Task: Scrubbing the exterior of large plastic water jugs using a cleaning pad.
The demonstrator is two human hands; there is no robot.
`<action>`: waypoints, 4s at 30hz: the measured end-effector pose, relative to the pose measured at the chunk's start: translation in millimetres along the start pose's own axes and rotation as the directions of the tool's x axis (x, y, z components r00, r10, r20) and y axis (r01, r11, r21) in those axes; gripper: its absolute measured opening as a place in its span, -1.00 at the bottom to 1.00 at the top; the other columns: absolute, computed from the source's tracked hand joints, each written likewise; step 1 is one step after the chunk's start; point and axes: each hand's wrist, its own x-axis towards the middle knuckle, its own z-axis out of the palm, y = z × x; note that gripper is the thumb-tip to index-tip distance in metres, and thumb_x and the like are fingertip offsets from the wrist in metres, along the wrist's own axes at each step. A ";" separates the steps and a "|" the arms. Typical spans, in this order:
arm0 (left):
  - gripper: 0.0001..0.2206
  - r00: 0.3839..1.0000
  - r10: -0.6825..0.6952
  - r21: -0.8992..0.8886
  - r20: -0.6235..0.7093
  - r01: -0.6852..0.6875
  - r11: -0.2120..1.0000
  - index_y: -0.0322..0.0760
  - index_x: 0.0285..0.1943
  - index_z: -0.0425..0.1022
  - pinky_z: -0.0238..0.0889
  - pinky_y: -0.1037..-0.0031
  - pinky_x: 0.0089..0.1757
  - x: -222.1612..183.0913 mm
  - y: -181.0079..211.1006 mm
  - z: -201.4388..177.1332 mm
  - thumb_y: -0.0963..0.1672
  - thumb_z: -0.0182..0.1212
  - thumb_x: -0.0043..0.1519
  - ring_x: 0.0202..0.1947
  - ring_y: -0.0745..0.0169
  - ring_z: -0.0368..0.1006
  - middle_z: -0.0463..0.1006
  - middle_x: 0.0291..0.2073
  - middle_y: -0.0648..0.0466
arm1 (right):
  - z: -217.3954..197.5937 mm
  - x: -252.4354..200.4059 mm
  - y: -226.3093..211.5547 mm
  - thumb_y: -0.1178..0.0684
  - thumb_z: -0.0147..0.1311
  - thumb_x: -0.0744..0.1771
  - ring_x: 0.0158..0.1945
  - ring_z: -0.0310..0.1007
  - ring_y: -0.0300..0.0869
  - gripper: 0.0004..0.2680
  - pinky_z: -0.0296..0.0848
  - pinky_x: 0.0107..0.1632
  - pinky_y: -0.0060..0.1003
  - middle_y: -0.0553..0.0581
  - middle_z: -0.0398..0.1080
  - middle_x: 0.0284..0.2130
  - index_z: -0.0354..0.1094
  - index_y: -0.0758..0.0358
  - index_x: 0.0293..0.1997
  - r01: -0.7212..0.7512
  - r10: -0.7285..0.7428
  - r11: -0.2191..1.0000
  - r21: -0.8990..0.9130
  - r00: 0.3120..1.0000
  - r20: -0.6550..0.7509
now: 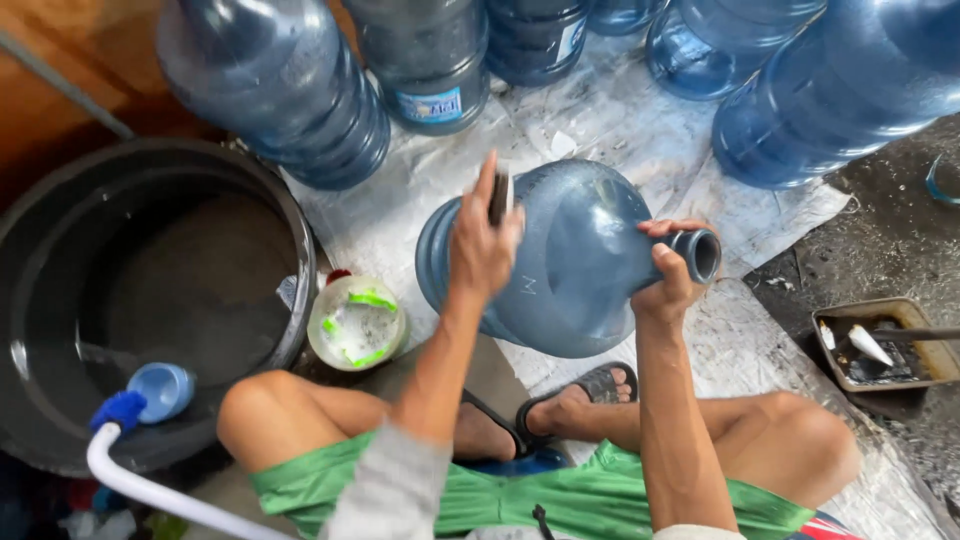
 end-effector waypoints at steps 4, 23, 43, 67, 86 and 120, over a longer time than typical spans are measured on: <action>-0.43 0.998 -0.064 0.021 0.014 0.064 0.998 -0.22 0.40 0.05 0.04 -0.03 0.10 -79.6 33.5 2.6 -0.06 -0.03 0.16 0.20 -0.46 0.10 0.13 0.23 -0.39 | -13.1 10.9 14.8 0.15 -0.01 0.14 -0.30 0.39 -0.02 -0.78 0.32 0.04 -0.17 0.24 0.25 -0.51 0.11 0.32 -0.23 -0.032 0.035 0.998 0.053 0.998 -0.054; -0.46 0.987 -0.128 0.269 0.096 0.098 0.958 0.24 0.32 0.17 0.33 0.04 -0.14 20.1 9.5 6.5 0.00 0.14 0.10 -0.12 -0.30 0.45 0.47 -0.11 -0.13 | -3.2 -15.2 -1.2 0.13 0.07 0.12 -0.22 0.40 0.01 -0.75 0.31 0.07 -0.15 0.24 0.27 -0.47 0.11 0.32 -0.24 -0.041 0.037 0.998 0.050 0.997 0.073; -0.53 0.980 0.180 0.515 0.084 -0.197 0.834 0.19 0.37 0.13 0.26 -0.17 -0.15 -98.2 54.1 8.8 -0.09 0.00 0.23 0.18 -0.63 0.04 -0.01 0.35 -0.25 | 26.4 3.3 4.0 0.25 0.17 0.15 -0.31 0.47 -0.03 -0.81 0.41 -0.11 -0.21 0.26 0.37 -0.51 0.24 0.39 -0.31 0.059 -0.071 0.986 -0.158 0.995 -0.076; -0.42 0.991 -0.128 -0.062 0.034 0.130 0.990 -0.30 0.38 0.08 -0.08 0.15 0.21 -46.4 14.5 4.2 -0.05 0.02 0.16 0.26 -0.21 0.11 0.20 0.24 -0.29 | 8.8 -8.3 -0.3 0.17 0.13 0.19 -0.26 0.45 -0.04 -0.82 0.34 -0.03 -0.17 0.24 0.36 -0.47 0.23 0.35 -0.24 0.088 -0.109 0.990 -0.114 0.977 -0.186; -0.50 0.995 0.004 0.009 0.100 -0.005 1.000 -0.33 0.32 0.07 0.01 0.14 0.13 -106.3 2.9 23.8 -0.10 0.05 0.20 0.22 -0.21 0.13 0.14 0.21 -0.22 | -28.4 -23.6 -19.5 0.23 0.18 0.13 -0.40 0.43 -0.18 -0.85 0.45 -0.20 -0.33 0.07 0.31 -0.52 0.25 0.22 -0.40 -0.171 0.112 0.985 -0.037 0.780 -0.615; -0.45 0.984 -0.046 0.380 0.172 -0.023 0.925 0.04 0.35 0.14 0.28 -0.09 -0.14 0.4 44.3 21.7 -0.09 0.15 0.12 -0.04 -0.41 0.37 0.38 0.03 -0.24 | -5.8 -11.4 -22.0 0.20 0.09 0.20 -0.41 0.48 0.04 -0.84 0.42 -0.15 -0.17 0.34 0.32 -0.54 0.18 0.44 -0.30 0.109 -0.136 0.982 -0.156 0.975 -0.176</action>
